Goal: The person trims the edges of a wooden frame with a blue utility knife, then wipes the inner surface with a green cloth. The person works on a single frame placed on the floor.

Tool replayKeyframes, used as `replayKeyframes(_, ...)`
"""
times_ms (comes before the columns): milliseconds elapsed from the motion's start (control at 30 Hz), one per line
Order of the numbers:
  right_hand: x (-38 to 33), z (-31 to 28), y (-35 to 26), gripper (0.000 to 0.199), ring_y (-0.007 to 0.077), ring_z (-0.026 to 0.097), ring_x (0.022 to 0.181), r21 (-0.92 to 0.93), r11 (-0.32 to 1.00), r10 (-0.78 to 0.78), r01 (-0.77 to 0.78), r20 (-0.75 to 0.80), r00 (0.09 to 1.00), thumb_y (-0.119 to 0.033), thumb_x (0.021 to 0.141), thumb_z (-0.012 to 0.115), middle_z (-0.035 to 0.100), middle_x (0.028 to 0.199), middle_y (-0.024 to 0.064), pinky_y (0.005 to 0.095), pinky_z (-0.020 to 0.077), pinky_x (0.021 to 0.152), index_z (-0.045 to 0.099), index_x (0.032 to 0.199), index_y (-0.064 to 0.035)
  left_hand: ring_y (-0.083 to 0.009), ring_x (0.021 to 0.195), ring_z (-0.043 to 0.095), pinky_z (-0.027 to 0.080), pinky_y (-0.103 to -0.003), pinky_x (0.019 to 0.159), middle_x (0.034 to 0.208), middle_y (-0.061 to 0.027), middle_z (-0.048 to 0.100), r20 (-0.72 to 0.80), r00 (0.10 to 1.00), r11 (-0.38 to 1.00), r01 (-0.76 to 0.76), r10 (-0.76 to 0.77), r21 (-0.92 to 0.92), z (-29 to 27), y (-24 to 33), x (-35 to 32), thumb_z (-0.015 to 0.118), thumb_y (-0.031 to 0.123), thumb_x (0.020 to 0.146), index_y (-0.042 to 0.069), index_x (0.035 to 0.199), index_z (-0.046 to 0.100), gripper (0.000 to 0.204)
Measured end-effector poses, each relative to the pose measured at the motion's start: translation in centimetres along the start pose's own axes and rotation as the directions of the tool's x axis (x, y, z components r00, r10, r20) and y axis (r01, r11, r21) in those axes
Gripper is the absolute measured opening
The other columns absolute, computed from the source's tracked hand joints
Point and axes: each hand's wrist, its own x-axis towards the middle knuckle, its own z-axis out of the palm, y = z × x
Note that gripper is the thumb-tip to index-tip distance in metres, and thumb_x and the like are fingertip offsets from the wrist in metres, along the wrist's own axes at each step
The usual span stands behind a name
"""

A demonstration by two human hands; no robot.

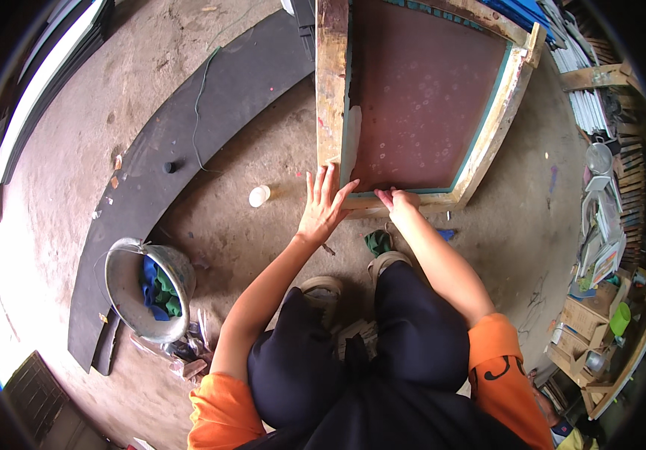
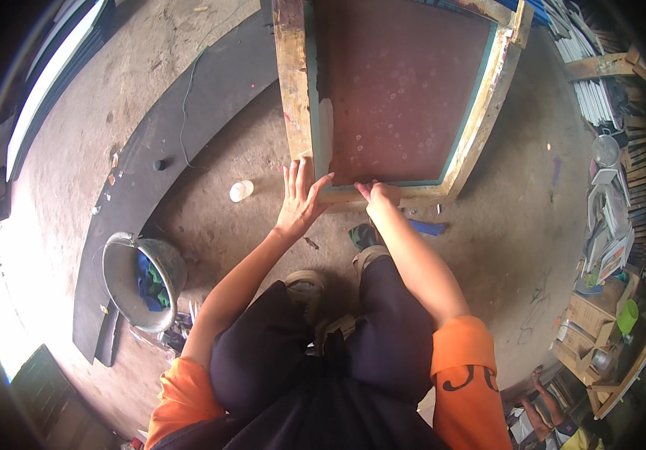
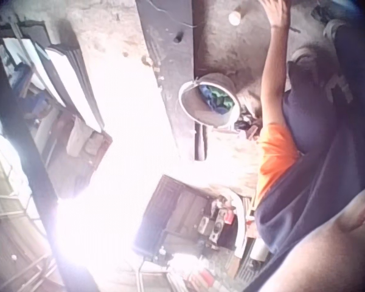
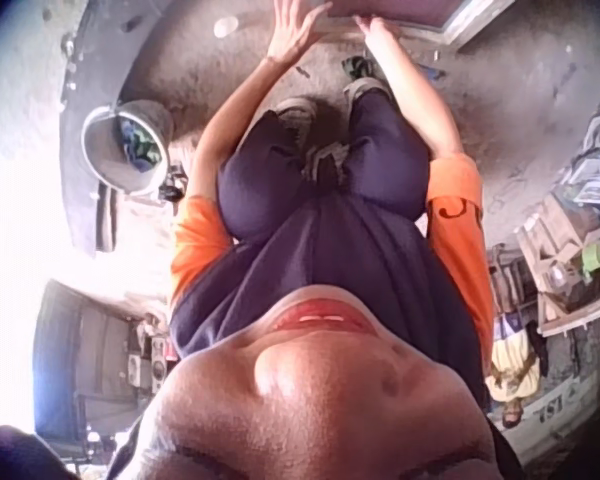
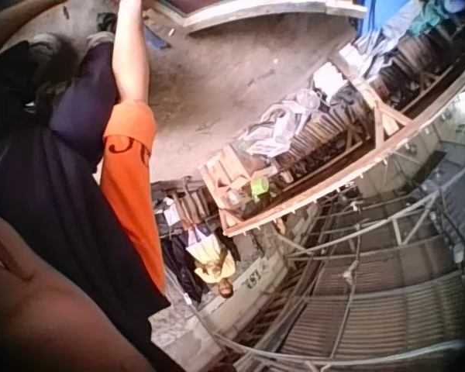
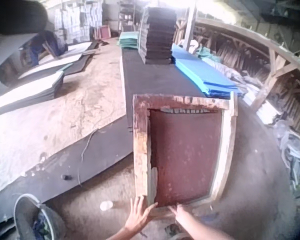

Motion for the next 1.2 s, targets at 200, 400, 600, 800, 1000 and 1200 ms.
replayKeyframes(200, -0.7, 0.7, 0.9, 0.017, 0.023, 0.06, 0.066, -0.25, 0.953, -0.194, 0.172, -0.065, 0.979, 0.003, 0.087, 0.045, 0.055, 0.092, 0.0172, 0.0323, 0.0609, 0.054, 0.051, 0.101, 0.0105, -0.0384, 0.135, 0.011, 0.015, -0.058, 0.107, 0.145, -0.0235, 0.009, -0.001, 1.0, 1.0, 0.014, -0.014, -0.015, -0.3, 0.2, 0.0, 0.073, 0.023, 0.068, 0.027, 0.141, 0.021, 0.089)
replayKeyframes(400, 0.3, -0.1, 0.7, 0.017, 0.0249, 0.062, 0.064, -0.255, 0.956, -0.161, 0.144, -0.046, 0.986, 0.0, 0.086, 0.044, 0.058, 0.085, 0.018, 0.0313, 0.0586, 0.053, 0.051, 0.096, 0.0106, -0.0385, 0.135, 0.011, 0.015, -0.058, 0.107, 0.145, -0.023, 0.008, 0.042, 0.999, 0.997, 0.018, -0.021, 0.073, -0.5, 0.3, 0.0, 0.075, 0.028, 0.066, 0.026, 0.141, 0.021, 0.093)
replayKeyframes(600, 1.0, -1.7, 0.7, 0.016, 0.026, 0.064, 0.061, -0.273, 0.949, -0.131, 0.158, 0.113, 0.985, -0.003, 0.086, 0.042, 0.06, 0.081, 0.0163, 0.0288, 0.0546, 0.05, 0.052, 0.094, 0.0073, -0.0384, 0.135, 0.011, 0.014, -0.059, 0.107, 0.145, -0.0224, 0.01, 0.026, 0.999, 0.992, 0.041, -0.044, 0.117, -0.4, 0.5, 0.0, 0.076, 0.031, 0.063, 0.025, 0.14, 0.023, 0.093)
replayKeyframes(800, 0.5, -3.0, 0.1, 0.013, 0.0253, 0.065, 0.065, -0.276, 0.955, -0.063, 0.112, 0.183, 0.981, -0.003, 0.086, 0.044, 0.06, 0.082, 0.0142, 0.0269, 0.0516, 0.051, 0.052, 0.093, 0.0045, -0.0369, 0.136, 0.011, 0.014, -0.059, 0.106, 0.146, -0.0209, 0.009, 0.043, 0.996, 0.985, 0.068, -0.075, 0.156, -0.6, 1.1, 0.1, 0.075, 0.032, 0.064, 0.025, 0.141, 0.021, 0.094)
replayKeyframes(1000, -0.2, -5.3, -2.6, 0.021, 0.0263, 0.065, 0.068, -0.455, 0.884, 0.084, 0.104, 0.374, 0.923, -0.003, 0.087, 0.041, 0.06, 0.077, 0.0147, 0.0318, 0.0536, 0.058, 0.052, 0.1, 0.007, -0.0427, 0.135, 0.005, 0.01, -0.061, 0.106, 0.144, -0.0278, 0.004, 0.103, 0.994, 0.98, 0.025, -0.046, 0.198, -1.2, 1.3, 0.0, 0.072, 0.03, 0.07, 0.022, 0.14, 0.02, 0.088)
replayKeyframes(1200, 0.2, -10.0, -6.1, 0.016, 0.0264, 0.062, 0.075, -0.58, 0.065, -0.502, 0.812, 0.684, 0.529, -0.003, 0.083, 0.046, 0.063, 0.077, 0.0138, 0.0349, 0.0483, 0.069, 0.06, 0.092, -0.0009, -0.0301, 0.119, 0.04, 0.036, -0.04, 0.099, 0.12, -0.0141, 0.045, 0.317, 0.947, 0.988, -0.002, 0.051, -0.151, -7.5, 2.0, 2.9, 0.066, 0.015, 0.075, 0.009, 0.114, 0.052, 0.042)
